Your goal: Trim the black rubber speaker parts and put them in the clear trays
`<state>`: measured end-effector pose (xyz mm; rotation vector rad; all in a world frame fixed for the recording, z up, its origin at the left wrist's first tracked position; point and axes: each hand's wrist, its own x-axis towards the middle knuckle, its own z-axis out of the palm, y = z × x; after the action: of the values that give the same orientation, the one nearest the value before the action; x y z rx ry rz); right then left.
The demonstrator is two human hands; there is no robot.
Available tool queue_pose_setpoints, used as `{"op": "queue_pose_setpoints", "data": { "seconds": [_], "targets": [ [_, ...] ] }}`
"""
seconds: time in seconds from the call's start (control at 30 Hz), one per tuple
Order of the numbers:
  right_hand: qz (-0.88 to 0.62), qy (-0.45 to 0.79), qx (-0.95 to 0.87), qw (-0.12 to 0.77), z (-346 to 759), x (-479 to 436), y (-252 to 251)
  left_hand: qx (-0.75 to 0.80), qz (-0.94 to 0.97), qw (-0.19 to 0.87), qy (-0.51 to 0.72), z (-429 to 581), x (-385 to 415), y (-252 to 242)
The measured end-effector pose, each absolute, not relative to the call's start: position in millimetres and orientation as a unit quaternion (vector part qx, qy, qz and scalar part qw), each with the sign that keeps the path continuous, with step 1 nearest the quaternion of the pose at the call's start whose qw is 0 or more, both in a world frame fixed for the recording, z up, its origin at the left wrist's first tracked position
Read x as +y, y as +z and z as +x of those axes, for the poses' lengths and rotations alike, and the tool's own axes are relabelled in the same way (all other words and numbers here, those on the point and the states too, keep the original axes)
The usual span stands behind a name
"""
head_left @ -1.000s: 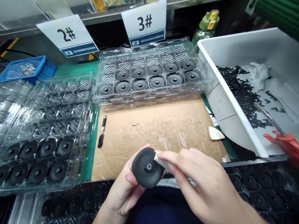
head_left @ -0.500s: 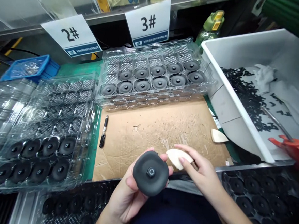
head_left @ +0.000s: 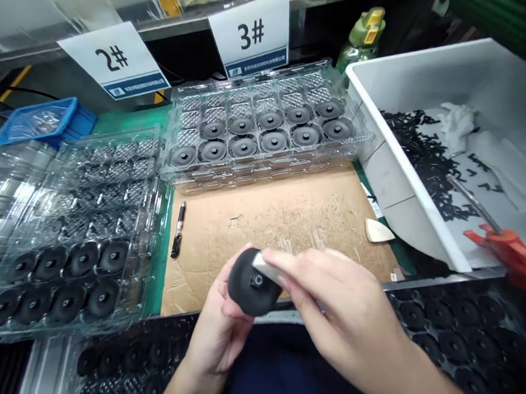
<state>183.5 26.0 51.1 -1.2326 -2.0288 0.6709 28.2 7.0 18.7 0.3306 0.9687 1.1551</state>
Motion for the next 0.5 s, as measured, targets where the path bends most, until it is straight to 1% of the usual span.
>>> {"op": "queue_pose_setpoints", "data": {
  "seconds": [0.07, 0.13, 0.17, 0.27, 0.33, 0.4, 0.5],
  "targets": [
    [-0.475, 0.196, -0.764, 0.390, 177.9, 23.1, 50.2, 0.437, 0.164, 0.703, 0.537, 31.4, 7.7, 20.4],
    [-0.473, 0.189, -0.757, 0.410, 174.7, 16.5, 49.3, 0.437, 0.177, 0.686, 0.554, 33.5, 9.6, 23.4],
    [-0.471, 0.223, -0.754, 0.400, 175.3, 13.2, 48.3, 0.434, 0.179, 0.684, 0.559, 33.7, 10.7, 24.8],
    [-0.484, 0.391, -0.681, 0.386, 187.2, 9.7, 38.5, 0.408, 0.176, 0.694, 0.567, 32.8, 12.8, 26.5],
    [-0.537, 0.444, -0.592, 0.404, 199.9, 13.8, 27.2, 0.392, 0.170, 0.699, 0.574, 32.8, 13.1, 26.1],
    [-0.592, 0.428, -0.533, 0.427, 211.9, 19.0, 18.2, 0.386, 0.162, 0.703, 0.575, 34.3, 12.6, 25.8],
    [-0.631, 0.368, -0.535, 0.424, 219.3, 22.0, 21.2, 0.382, 0.154, 0.718, 0.561, 38.9, 11.1, 26.5]
  ]
}}
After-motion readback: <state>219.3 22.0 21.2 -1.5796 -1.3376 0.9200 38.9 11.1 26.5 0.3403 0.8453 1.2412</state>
